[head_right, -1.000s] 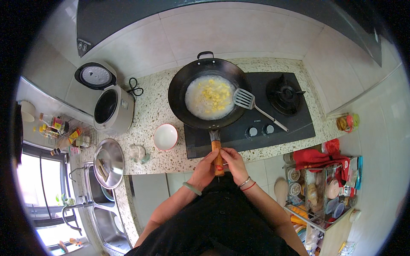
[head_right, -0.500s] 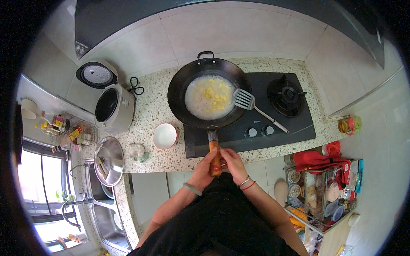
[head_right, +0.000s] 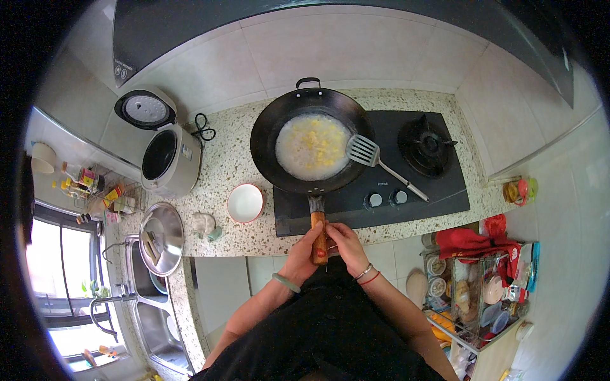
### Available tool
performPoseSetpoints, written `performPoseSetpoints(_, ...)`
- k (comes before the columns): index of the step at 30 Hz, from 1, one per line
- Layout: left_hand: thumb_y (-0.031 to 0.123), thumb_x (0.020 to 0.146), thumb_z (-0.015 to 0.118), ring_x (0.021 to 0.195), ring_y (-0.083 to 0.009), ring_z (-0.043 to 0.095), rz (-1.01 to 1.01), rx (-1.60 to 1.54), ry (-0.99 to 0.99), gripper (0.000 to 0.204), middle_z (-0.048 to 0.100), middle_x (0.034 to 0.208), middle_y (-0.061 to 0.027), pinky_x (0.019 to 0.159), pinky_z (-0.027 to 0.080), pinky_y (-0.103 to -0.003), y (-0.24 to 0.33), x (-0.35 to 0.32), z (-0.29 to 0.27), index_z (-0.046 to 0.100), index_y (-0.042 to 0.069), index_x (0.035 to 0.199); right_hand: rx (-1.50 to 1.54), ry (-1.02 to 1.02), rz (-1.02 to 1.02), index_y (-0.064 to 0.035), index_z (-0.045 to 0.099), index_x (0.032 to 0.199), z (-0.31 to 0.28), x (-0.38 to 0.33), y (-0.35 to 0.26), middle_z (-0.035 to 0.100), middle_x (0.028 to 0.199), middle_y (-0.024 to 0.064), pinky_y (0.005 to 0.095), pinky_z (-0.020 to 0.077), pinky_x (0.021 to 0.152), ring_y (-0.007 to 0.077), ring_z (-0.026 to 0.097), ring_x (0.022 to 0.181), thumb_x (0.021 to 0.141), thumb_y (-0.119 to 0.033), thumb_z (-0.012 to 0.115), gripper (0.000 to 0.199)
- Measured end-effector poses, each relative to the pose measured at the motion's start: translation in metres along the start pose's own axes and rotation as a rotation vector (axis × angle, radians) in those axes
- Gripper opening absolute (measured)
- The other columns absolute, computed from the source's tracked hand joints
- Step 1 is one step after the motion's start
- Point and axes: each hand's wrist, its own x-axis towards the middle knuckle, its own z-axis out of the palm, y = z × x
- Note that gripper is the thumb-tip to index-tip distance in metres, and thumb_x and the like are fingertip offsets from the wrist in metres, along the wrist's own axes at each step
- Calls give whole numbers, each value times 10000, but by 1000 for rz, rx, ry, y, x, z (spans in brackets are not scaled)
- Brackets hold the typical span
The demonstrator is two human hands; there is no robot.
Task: The person cooks eggs in a wok on a gas stove, stirring the mixture with a spatula. They periodically add water from a small bowl into the wok to adjust the consistency of the cooking eggs.
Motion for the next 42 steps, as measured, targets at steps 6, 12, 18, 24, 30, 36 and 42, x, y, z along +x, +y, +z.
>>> performPoseSetpoints(6,315,974,523,907,-194,625,1,38,-59,297,620,1037,-79,804,526,-354,-6,9,-16,543,61,1127,-26,11,17,-61,584,1129,2,-2,-3,632,918,14,231,490,662,92,613,794,957,-286,544,286)
performPoseSetpoints(12,316,978,513,907,-207,625,-9,20,-48,297,622,1035,-81,803,527,-370,-9,13,-20,543,59,1124,-61,14,27,-67,584,1115,1,1,-4,629,898,20,235,495,647,101,616,775,959,-299,538,283)
performPoseSetpoints(18,303,976,520,926,-201,617,-29,29,-54,280,623,1037,-69,801,525,-374,-8,13,-22,545,65,1123,-58,-6,3,-26,547,1149,0,4,-1,615,897,43,259,511,603,121,618,714,961,-311,531,341)
performPoseSetpoints(24,306,970,534,863,-166,608,-19,18,-44,261,620,975,-45,750,515,-324,-6,9,-17,554,75,1090,-63,7,17,-65,585,1093,2,2,-4,619,876,19,225,490,629,95,605,749,958,-306,539,280)
performPoseSetpoints(30,308,967,541,840,-146,598,-12,32,-39,261,611,961,-31,713,504,-299,-4,6,-14,547,77,1089,-70,-1,19,-52,567,1120,1,4,-2,617,900,30,243,497,620,110,612,742,959,-292,539,291)
performPoseSetpoints(36,307,971,534,850,-147,597,-9,27,-40,263,609,965,-34,722,507,-306,-6,8,-16,540,74,1093,-81,-4,10,-51,572,1129,-1,5,2,623,909,28,239,497,642,106,611,760,957,-282,546,289)
performPoseSetpoints(42,301,974,528,860,-157,602,-25,21,-31,264,609,982,-42,739,516,-320,-4,6,-14,534,71,1104,-95,0,19,-42,560,1150,0,5,0,621,928,38,252,507,640,115,613,777,956,-287,548,312)
